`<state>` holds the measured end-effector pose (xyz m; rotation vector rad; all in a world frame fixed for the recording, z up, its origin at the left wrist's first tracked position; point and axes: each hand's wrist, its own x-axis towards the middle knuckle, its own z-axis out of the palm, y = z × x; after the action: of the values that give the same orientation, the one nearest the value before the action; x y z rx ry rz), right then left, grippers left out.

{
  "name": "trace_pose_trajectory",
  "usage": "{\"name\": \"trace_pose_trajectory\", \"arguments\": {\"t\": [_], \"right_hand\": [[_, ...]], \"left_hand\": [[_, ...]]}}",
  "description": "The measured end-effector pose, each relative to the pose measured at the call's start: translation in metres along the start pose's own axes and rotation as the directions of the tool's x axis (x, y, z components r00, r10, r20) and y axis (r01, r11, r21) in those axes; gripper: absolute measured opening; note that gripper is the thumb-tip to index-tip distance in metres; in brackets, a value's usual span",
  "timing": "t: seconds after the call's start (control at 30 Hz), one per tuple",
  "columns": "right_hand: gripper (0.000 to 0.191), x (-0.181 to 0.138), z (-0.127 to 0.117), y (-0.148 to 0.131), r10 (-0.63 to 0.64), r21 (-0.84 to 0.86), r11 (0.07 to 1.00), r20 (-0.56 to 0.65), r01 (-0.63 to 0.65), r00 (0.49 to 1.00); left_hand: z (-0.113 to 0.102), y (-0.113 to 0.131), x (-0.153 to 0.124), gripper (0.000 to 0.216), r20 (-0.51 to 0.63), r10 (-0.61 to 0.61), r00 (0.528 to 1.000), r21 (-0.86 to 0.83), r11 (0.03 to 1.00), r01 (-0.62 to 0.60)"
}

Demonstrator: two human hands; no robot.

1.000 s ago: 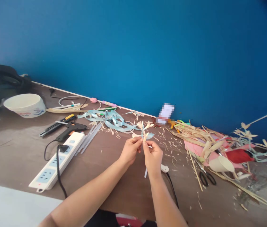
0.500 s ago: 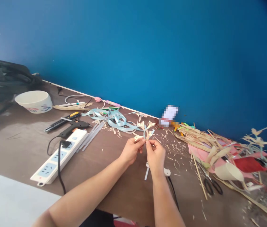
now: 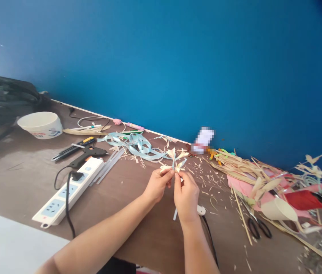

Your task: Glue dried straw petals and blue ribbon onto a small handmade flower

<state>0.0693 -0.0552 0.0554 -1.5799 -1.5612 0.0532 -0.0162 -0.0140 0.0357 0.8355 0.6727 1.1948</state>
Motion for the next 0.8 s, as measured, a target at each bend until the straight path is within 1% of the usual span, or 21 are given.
{"name": "trace_pose_trajectory", "arguments": {"t": [0.1, 0.3, 0.57, 0.63, 0.73, 0.8], "right_hand": [[0.021, -0.001, -0.002, -0.002, -0.016, -0.04, 0.999, 0.009, 0.016, 1.0], [0.02, -0.001, -0.005, 0.0, -0.036, -0.075, 0.997, -0.022, 0.035, 0.999], [0.016, 0.0, -0.008, 0.001, 0.008, 0.0, 1.0, -0.095, -0.008, 0.995], [0.015, 0.0, -0.007, 0.001, 0.043, 0.026, 0.999, -0.115, -0.041, 0.992], [0.017, 0.001, -0.007, 0.002, 0.168, 0.125, 0.981, -0.147, -0.151, 0.975], [0.026, 0.002, -0.007, 0.003, 0.278, 0.248, 0.937, -0.102, -0.246, 0.955]], "left_hand": [[-0.001, -0.002, -0.001, 0.024, 0.004, 0.037, 0.999, 0.024, 0.999, -0.037], [0.0, -0.002, -0.003, 0.026, 0.035, 0.1, 0.994, 0.083, 0.991, -0.103], [-0.001, 0.003, -0.003, 0.028, 0.096, 0.026, 0.995, 0.116, 0.993, -0.037], [-0.001, 0.004, -0.004, 0.029, 0.1, 0.015, 0.995, 0.126, 0.992, -0.027], [0.0, 0.008, -0.004, 0.03, 0.105, 0.001, 0.994, 0.134, 0.991, -0.015], [0.0, 0.011, -0.005, 0.031, 0.122, -0.024, 0.992, 0.113, 0.993, 0.01]]}}
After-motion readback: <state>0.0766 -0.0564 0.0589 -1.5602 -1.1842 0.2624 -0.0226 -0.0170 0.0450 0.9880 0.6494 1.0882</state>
